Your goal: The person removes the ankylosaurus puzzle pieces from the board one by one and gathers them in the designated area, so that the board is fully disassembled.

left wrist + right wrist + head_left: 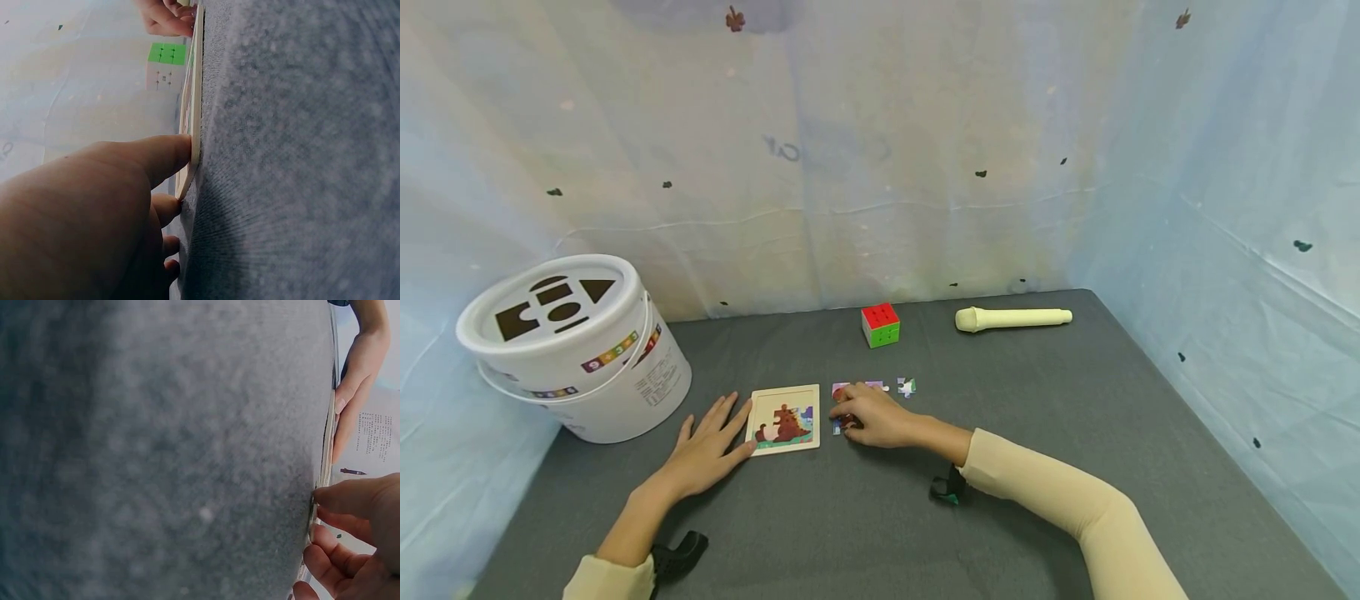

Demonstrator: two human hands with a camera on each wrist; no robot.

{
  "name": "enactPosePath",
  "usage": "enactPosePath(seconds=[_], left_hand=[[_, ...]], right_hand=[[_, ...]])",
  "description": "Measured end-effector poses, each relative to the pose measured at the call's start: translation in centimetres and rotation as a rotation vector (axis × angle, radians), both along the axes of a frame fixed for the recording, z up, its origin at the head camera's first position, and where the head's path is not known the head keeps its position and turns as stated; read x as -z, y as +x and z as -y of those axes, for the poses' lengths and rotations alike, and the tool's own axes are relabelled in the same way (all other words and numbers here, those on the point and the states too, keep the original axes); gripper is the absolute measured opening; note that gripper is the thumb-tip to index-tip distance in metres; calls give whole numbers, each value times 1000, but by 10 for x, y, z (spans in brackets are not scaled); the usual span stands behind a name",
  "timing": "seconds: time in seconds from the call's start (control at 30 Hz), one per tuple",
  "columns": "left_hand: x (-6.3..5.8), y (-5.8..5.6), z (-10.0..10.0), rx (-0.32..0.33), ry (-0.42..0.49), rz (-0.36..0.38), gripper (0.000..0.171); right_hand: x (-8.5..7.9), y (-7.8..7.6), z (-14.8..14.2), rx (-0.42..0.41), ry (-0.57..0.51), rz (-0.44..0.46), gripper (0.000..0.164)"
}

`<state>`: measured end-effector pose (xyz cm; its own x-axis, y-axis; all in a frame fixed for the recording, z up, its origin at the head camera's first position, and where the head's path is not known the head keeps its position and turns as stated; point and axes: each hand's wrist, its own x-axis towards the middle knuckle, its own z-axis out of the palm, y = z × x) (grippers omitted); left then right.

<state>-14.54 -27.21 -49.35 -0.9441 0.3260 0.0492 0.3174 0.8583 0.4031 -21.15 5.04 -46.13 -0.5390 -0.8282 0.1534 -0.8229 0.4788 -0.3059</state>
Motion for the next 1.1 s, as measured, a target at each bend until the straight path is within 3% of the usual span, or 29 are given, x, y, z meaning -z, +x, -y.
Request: enactPosePath(seconds=[0.23,0.53,0.73,1.1], left_hand=[[2,-3,1,-17,-45,48,79],[-8,2,-4,-20,-37,25,76],[-8,2,-5,-20,-28,29,76],[-10,2,-5,-26,-49,44,77]], right_hand=[[1,1,0,-6,-5,18,29],[2,0,1,11,16,52,32],[2,-1,2,9,0,58,30],[-19,-13,31,36,-16,100,33]])
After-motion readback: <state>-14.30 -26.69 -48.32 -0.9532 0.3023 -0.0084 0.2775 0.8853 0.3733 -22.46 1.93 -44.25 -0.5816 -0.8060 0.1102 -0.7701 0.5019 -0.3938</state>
